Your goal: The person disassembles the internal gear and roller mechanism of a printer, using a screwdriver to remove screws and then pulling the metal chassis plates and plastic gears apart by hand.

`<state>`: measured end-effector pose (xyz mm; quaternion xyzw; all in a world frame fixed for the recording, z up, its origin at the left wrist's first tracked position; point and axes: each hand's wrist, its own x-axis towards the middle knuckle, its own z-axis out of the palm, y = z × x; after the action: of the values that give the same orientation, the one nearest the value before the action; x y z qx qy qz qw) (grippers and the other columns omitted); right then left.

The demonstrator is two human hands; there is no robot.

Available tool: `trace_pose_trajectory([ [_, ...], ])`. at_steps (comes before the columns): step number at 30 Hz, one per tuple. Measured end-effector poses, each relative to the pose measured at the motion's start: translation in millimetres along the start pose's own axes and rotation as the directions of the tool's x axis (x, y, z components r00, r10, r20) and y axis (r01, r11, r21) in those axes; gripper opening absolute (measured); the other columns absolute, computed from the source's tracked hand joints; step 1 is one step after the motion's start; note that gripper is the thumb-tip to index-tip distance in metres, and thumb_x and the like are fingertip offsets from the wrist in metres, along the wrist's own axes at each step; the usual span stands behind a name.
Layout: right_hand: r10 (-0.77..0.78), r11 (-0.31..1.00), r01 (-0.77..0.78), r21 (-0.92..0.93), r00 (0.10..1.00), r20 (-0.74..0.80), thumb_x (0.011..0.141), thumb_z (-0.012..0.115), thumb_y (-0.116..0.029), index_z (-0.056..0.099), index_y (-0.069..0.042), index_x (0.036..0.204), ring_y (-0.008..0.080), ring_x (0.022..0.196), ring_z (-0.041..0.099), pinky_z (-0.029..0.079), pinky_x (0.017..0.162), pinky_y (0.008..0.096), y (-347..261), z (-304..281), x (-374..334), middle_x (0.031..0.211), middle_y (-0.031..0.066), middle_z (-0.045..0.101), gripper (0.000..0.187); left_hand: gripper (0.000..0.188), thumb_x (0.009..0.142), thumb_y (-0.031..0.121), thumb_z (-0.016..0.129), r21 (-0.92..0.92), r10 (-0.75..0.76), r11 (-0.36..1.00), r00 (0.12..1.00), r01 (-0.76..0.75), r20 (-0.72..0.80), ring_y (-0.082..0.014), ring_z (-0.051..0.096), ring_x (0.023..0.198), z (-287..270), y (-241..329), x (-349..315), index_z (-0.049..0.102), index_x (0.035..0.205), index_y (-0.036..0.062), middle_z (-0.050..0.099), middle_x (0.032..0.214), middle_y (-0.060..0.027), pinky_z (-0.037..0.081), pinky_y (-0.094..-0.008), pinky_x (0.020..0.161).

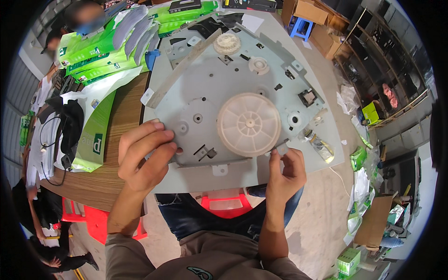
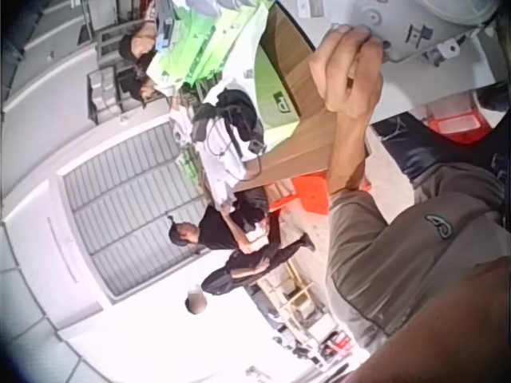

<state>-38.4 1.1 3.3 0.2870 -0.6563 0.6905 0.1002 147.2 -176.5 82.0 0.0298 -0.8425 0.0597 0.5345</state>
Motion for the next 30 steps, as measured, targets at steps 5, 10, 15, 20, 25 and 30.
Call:
trace_pose_trajectory([
  [5,0.053,0.997,-0.051,-0.052,0.998,0.043,0.086,0.069,0.01,0.063,0.007,0.094,0.0114,0.079,0.059,0.05,0.073,0.0231,-3,-5,-3,0.09,0.0061,0.058,0.01,0.029,0.055,-0.004,0.082,0.007,0.046,0.999,0.999,-0.046,-0.014,-0.0286,0.065,0.093,0,0,0,0.068,0.08,0.0023,0.067,0.094,-0.0103,0.062,-0.0376,0.077],
  [10,0.036,0.999,-0.035,0.013,0.999,-0.024,0.081,0.073,0.01,0.069,0.004,0.094,0.0113,0.074,0.061,0.05,0.069,0.0228,0,-3,1,0.086,0.0078,0.066,0.015,0.03,0.053,-0.004,0.08,0.005,0.019,1.0,1.0,-0.019,-0.013,-0.0297,0.066,0.092,3,2,0,0.068,0.081,0.0016,0.067,0.093,-0.0108,0.061,-0.038,0.076],
  [15,0.07,0.997,-0.068,0.038,0.997,-0.031,0.08,0.074,0.009,0.068,0.002,0.092,0.0107,0.074,0.063,0.051,0.069,0.0226,1,0,-1,0.085,0.0067,0.066,0.015,0.016,0.068,-0.003,0.067,0.041,0.027,0.999,0.999,-0.028,0.031,-0.0369,0.067,0.089,1,3,-1,0.06,0.082,-0.0066,0.068,0.09,-0.0197,0.058,-0.0437,0.078],
  [20,0.079,0.997,-0.078,0.022,0.996,-0.042,0.078,0.076,0.01,0.069,0.001,0.091,0.011,0.073,0.065,0.05,0.068,0.0226,0,-7,-1,0.083,0.0066,0.067,0.017,0.013,0.072,-0.005,0.063,0.02,0.05,0.999,0.998,-0.051,0.033,-0.0375,0.067,0.088,-2,0,0,0.06,0.084,-0.008,0.068,0.09,-0.0207,0.057,-0.0445,0.079],
  [25,0.045,0.999,-0.043,0.03,0.998,-0.054,0.077,0.077,0.009,0.069,0.0,0.09,0.0119,0.071,0.065,0.05,0.067,0.0231,4,-7,-1,0.081,0.0076,0.068,0.017,0.027,0.055,-0.009,0.059,-0.032,-0.008,0.999,1.0,0.008,0.008,-0.0376,0.066,0.091,4,1,-2,0.063,0.081,-0.0072,0.068,0.094,-0.0185,0.057,-0.0443,0.081],
  [30,0.043,0.999,-0.042,0.01,0.997,-0.066,0.076,0.077,0.01,0.068,0.0,0.09,0.0132,0.069,0.066,0.051,0.066,0.0237,0,-8,6,0.081,0.0083,0.068,0.019,0.017,0.073,-0.014,0.062,-0.016,-0.032,0.999,0.999,0.032,-0.029,-0.0372,0.066,0.087,12,-1,-5,0.057,0.088,-0.0073,0.067,0.091,-0.0215,0.056,-0.0459,0.083],
])
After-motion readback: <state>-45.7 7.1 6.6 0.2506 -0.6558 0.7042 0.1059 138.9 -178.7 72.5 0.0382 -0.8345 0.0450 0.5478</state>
